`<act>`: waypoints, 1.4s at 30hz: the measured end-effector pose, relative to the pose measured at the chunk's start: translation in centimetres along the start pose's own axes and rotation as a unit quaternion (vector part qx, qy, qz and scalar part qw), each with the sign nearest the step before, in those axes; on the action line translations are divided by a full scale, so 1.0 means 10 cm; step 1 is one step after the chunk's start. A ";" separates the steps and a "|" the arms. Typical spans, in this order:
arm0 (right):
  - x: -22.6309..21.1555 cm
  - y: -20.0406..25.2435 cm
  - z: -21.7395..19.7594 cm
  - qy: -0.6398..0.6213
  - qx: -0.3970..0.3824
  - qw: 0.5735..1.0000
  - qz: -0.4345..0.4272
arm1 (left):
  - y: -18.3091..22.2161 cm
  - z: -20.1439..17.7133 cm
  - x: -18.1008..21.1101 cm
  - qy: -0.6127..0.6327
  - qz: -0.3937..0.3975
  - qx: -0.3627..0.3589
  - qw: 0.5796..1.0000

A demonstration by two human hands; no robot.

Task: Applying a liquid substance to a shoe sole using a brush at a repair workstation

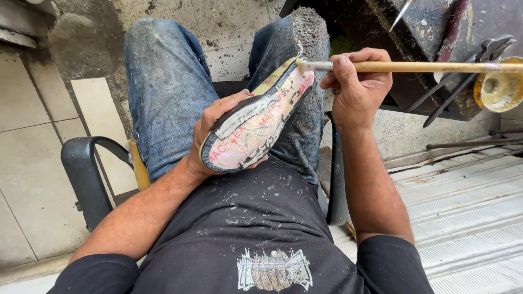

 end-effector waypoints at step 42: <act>-0.64 0.45 0.41 0.042 -0.154 0.971 -0.178 | 0.02 0.06 0.00 0.047 0.041 0.003 0.998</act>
Point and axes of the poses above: each hand's wrist, its own y-axis away from the middle knuckle, its own z-axis out of the palm, x = y × z, the point moved 1 cm from there along -y, towards the middle knuckle, and after that the axes turned 11 degrees about -z, right-handed, at the moved point
